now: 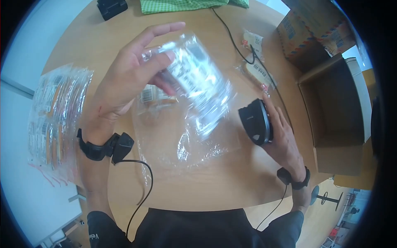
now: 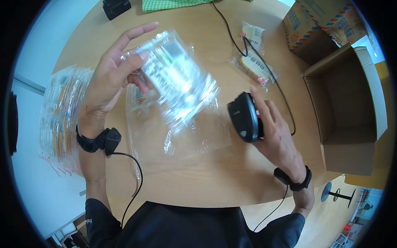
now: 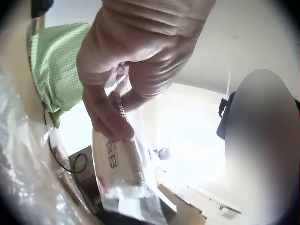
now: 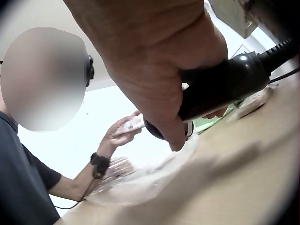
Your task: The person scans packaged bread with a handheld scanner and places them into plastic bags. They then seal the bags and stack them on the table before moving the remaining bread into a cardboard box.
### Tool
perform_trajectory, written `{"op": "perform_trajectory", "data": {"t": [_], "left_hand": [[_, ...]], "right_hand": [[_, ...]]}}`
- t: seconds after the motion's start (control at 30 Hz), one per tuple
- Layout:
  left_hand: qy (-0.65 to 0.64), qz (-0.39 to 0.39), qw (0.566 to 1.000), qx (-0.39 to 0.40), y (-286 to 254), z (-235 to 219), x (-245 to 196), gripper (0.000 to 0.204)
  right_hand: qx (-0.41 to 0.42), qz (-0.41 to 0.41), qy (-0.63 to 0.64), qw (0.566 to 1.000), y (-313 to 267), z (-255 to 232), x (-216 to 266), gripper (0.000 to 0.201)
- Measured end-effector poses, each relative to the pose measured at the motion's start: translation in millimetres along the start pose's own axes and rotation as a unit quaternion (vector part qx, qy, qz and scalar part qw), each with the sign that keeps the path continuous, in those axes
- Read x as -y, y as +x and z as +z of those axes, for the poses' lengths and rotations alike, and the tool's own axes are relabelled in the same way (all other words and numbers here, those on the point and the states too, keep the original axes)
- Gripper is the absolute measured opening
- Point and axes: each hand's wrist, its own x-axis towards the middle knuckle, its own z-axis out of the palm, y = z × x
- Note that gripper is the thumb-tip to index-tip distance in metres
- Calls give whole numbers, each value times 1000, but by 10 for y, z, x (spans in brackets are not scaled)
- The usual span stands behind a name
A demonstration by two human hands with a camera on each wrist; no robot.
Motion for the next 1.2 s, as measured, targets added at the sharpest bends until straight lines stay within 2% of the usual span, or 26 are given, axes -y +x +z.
{"op": "perform_trajectory", "data": {"t": [0.07,0.2,0.27,0.3,0.33,0.4,0.43,0.47,0.53,0.57,0.63,0.67,0.73,0.77,0.8,0.83,0.87,0.9,0.93,0.97,1.0,1.03,1.1,1.17,1.2], "left_hand": [[-146,22,987,-62,-31,119,22,42],[-191,-22,981,-15,-255,221,133,38],[-200,-37,979,-15,-374,366,138,38],[-211,-47,976,-13,-439,434,138,39],[-209,-47,977,-15,-503,477,142,39],[-190,-96,977,7,-629,556,137,39],[-199,-101,975,19,-695,630,114,39],[-206,-109,972,34,-756,718,89,40],[-312,-125,936,109,-826,858,54,44],[-303,-126,938,111,-856,915,35,44],[-356,-116,918,131,-929,984,16,57],[-350,-116,920,129,-974,957,37,57],[-145,54,983,96,-1043,852,73,74],[-17,140,989,51,-1061,808,75,83],[-16,137,989,51,-1100,775,92,83],[239,167,954,67,-1147,746,136,86],[476,188,855,78,-1170,744,199,88],[551,237,798,64,-1154,775,314,73],[547,241,799,65,-1177,799,368,73],[568,229,785,92,-1217,817,404,62],[588,217,770,121,-1245,821,422,51],[586,221,769,126,-1237,809,389,51],[542,256,799,44,-1201,780,282,35],[545,271,792,32,-1234,755,280,36],[551,282,785,15,-1252,752,274,36]], "right_hand": [[26,21,-13,999,-103,43,-198,108],[61,23,-26,998,-214,18,-440,112],[112,45,9,993,-222,-71,-457,111],[155,18,-11,988,-207,-157,-459,111],[154,16,-10,988,-239,-214,-392,111],[86,-39,-92,991,-370,-334,-178,110],[59,-69,-21,996,-355,-373,79,105],[49,-154,-67,985,-347,-335,196,87],[49,-320,-218,920,-257,-273,407,74],[40,-319,-215,922,-248,-231,398,74],[-24,-385,-113,916,-239,-140,375,39],[-29,-387,-112,915,-263,-134,385,39],[-115,-373,-114,914,-420,-138,439,28],[-120,-378,-127,909,-518,-164,450,27],[-126,-382,-141,904,-627,-180,454,25],[-139,-401,-134,896,-733,-136,456,29],[-117,-413,-143,892,-826,-129,535,26],[-114,-471,-144,863,-814,-93,560,25],[-111,-526,-145,831,-796,-36,574,24],[-110,-522,-150,832,-784,32,602,24],[-102,-549,-161,814,-778,117,642,27],[-94,-574,-172,795,-771,190,687,31],[-90,-552,-211,802,-717,276,758,32],[-85,-530,-250,806,-603,365,830,34],[-81,-495,-329,800,-510,414,863,39]]}}
